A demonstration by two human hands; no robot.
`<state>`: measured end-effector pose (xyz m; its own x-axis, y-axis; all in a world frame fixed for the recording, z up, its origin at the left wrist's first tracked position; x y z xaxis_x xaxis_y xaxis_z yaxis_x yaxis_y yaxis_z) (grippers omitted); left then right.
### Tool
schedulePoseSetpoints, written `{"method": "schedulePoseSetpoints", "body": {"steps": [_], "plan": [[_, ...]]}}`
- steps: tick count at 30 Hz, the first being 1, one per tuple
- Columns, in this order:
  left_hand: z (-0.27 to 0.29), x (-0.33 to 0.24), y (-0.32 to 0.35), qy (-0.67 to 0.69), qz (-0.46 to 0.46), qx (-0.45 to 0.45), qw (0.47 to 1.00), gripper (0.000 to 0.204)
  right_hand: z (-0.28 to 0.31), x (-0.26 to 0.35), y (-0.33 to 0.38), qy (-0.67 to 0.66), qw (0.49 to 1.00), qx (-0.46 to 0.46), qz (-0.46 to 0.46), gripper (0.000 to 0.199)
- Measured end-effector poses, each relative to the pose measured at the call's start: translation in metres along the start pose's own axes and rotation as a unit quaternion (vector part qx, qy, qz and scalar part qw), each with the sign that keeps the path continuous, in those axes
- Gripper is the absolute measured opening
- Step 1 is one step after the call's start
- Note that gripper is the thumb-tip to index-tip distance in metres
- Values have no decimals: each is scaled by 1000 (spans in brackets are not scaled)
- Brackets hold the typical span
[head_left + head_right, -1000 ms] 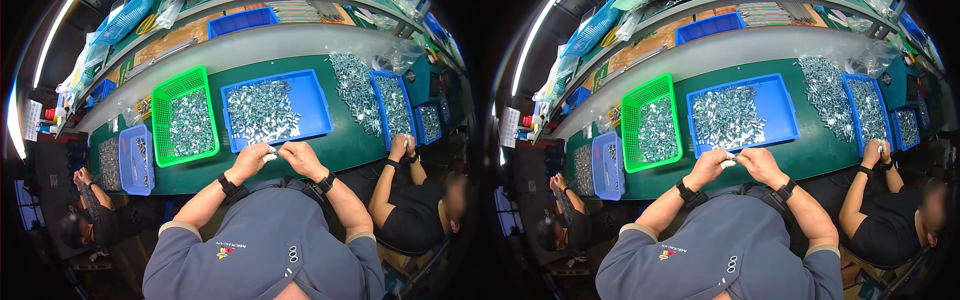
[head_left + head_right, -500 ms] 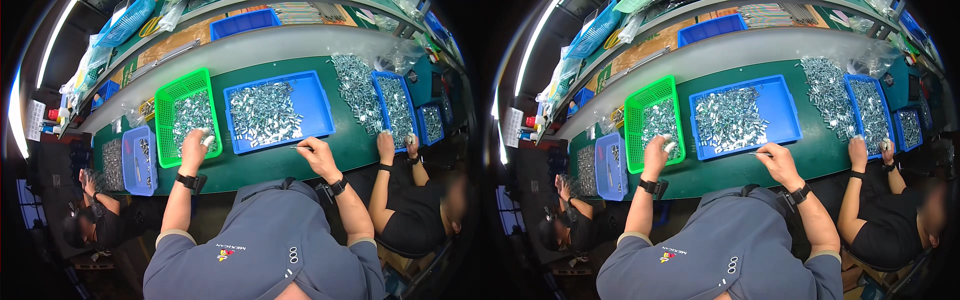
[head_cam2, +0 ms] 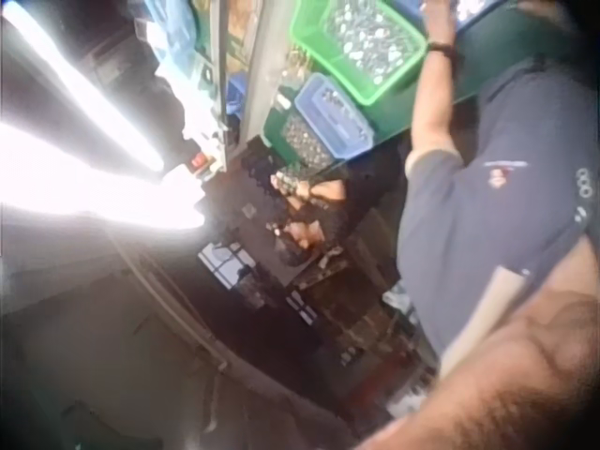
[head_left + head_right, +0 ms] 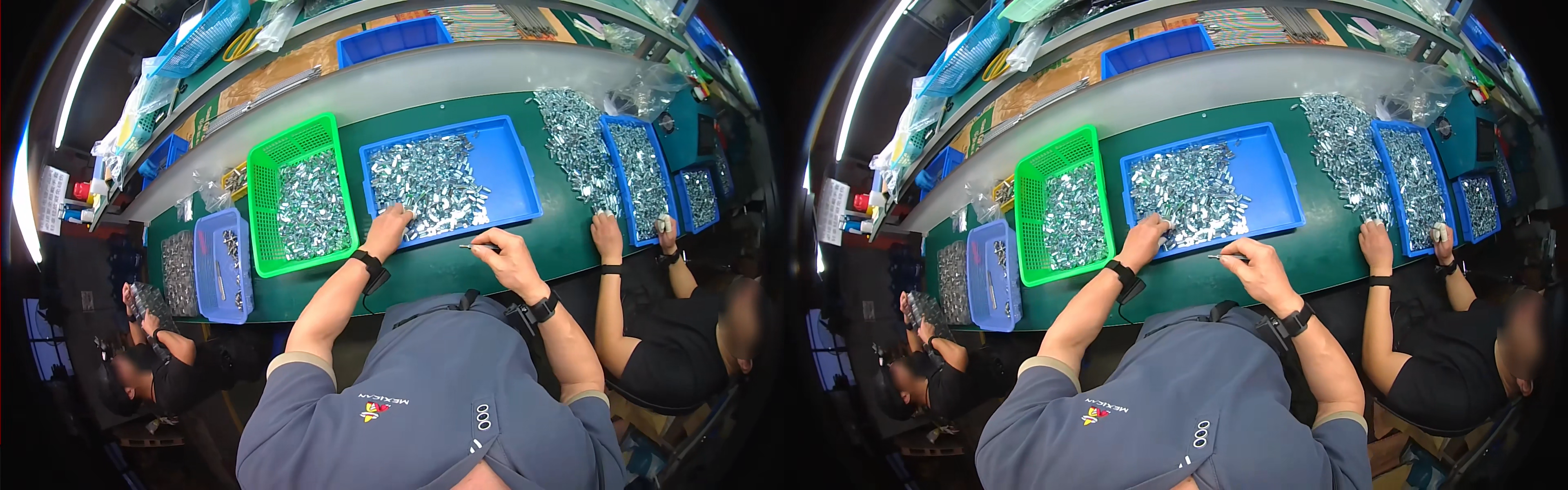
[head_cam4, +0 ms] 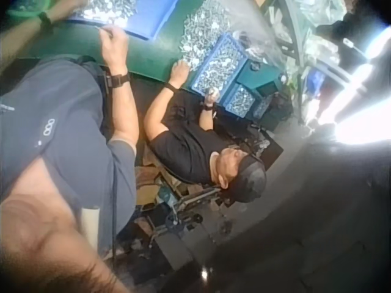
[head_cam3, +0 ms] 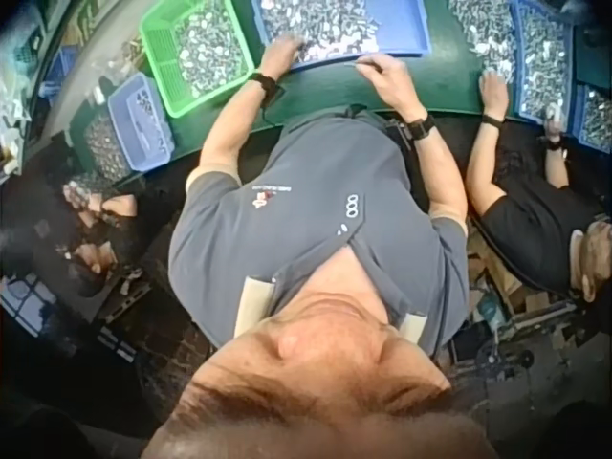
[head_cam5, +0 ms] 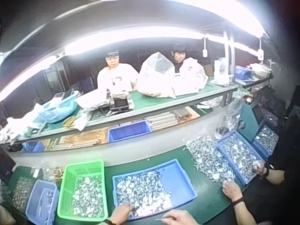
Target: Inspecting and sorting small metal components into different trays on a production line.
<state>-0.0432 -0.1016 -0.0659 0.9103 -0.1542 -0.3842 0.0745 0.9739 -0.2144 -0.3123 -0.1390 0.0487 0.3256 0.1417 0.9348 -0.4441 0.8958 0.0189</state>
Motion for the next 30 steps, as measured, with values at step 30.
{"method": "schedulePoseSetpoints", "body": {"steps": [30], "plan": [[77,-93,-1,380,167,23,909,18,-16,17,-12,-2,998,-34,53,16]]}}
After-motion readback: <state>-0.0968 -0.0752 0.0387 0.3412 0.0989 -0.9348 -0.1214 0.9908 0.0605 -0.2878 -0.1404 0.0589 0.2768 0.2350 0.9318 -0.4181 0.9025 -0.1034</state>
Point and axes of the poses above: each hand's wrist, its own y-axis away from the middle knuckle, its own z-axis out of the back of the hand, x = y × z, the point moved 6 cm from there along -y, towards the middle knuckle, and after that the axes turned 9 degrees about -x, right-handed, at the moved point
